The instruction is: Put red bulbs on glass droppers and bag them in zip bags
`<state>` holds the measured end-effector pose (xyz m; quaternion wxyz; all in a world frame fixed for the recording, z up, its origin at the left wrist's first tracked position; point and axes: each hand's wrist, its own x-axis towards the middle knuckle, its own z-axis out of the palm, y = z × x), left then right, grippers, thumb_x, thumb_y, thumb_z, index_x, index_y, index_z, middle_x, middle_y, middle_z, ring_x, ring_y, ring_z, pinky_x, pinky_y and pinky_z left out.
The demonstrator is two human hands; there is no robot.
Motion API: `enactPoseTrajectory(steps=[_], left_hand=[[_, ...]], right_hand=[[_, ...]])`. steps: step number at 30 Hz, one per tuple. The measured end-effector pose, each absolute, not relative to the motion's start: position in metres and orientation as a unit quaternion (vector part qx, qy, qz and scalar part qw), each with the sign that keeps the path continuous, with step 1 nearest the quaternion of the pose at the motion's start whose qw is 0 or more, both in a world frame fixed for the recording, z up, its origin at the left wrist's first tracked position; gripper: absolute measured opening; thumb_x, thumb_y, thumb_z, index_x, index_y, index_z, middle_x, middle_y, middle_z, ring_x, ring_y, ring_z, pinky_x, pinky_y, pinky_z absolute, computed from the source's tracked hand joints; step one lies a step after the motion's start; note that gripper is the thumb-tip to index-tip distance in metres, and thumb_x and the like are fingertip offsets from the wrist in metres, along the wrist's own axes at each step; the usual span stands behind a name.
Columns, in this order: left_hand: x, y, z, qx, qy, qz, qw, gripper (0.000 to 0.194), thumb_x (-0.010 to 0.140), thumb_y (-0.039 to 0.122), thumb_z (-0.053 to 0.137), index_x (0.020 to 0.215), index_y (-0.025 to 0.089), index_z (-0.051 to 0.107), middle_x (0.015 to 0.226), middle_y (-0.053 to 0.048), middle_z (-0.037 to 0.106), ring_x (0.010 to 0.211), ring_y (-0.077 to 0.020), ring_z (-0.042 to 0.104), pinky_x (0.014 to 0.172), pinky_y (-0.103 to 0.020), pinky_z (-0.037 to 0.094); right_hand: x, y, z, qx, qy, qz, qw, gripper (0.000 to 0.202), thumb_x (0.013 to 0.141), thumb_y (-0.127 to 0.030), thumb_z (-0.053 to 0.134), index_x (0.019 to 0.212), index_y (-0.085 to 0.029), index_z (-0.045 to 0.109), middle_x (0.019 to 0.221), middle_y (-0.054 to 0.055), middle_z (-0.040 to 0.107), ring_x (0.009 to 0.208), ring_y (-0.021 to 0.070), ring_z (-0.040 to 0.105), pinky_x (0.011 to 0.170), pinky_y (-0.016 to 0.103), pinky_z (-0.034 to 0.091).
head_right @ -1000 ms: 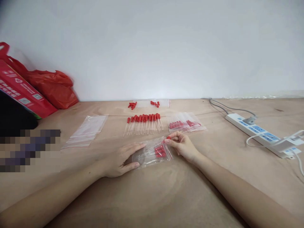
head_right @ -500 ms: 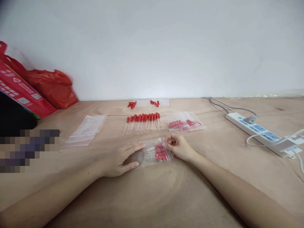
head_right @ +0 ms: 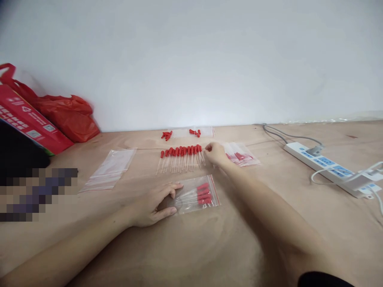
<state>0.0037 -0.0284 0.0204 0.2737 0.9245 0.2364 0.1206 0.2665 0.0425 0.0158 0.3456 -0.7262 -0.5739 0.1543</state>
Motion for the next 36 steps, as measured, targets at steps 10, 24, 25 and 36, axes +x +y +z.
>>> enactPoseTrajectory(steps=[10,24,25,36], left_hand=[[0.001,-0.027,0.016,0.932,0.221,0.115,0.264,0.020,0.079,0.028,0.052,0.096,0.019,0.044,0.128,-0.012,0.045,0.119,-0.0221,0.041,0.095,-0.039,0.035],[0.003,-0.027,0.017,0.938,0.217,0.117,0.242,0.034,0.080,0.031,0.051,0.112,0.019,0.046,0.127,-0.010,0.046,0.119,-0.0219,0.041,0.098,-0.039,0.034],[0.003,-0.027,0.017,0.939,0.217,0.116,0.242,0.034,0.081,0.031,0.051,0.112,0.018,0.046,0.127,-0.011,0.046,0.119,-0.0218,0.040,0.098,-0.039,0.033],[0.003,-0.026,0.016,0.943,0.209,0.115,0.233,0.035,0.082,0.032,0.050,0.114,0.018,0.045,0.127,-0.010,0.046,0.120,-0.0207,0.040,0.099,-0.038,0.033]], right_hand=[[0.255,0.106,0.002,-0.703,-0.599,0.196,0.328,0.018,0.074,-0.018,0.052,0.084,-0.014,0.066,0.091,0.008,0.066,0.085,0.0149,0.059,0.076,0.022,0.041],[0.269,0.087,0.002,-0.727,-0.562,0.206,0.336,0.026,0.066,-0.032,0.063,0.085,-0.014,0.061,0.084,0.007,0.063,0.070,0.0132,0.056,0.062,0.022,0.041],[0.266,0.087,0.000,-0.725,-0.560,0.213,0.339,0.025,0.066,-0.033,0.063,0.083,-0.015,0.061,0.082,0.006,0.063,0.067,0.0128,0.056,0.060,0.022,0.041],[0.257,0.089,-0.003,-0.718,-0.461,0.291,0.433,0.010,0.064,-0.021,0.062,0.068,-0.014,0.056,0.056,0.000,0.054,0.047,0.0090,0.046,0.045,0.021,0.037]])
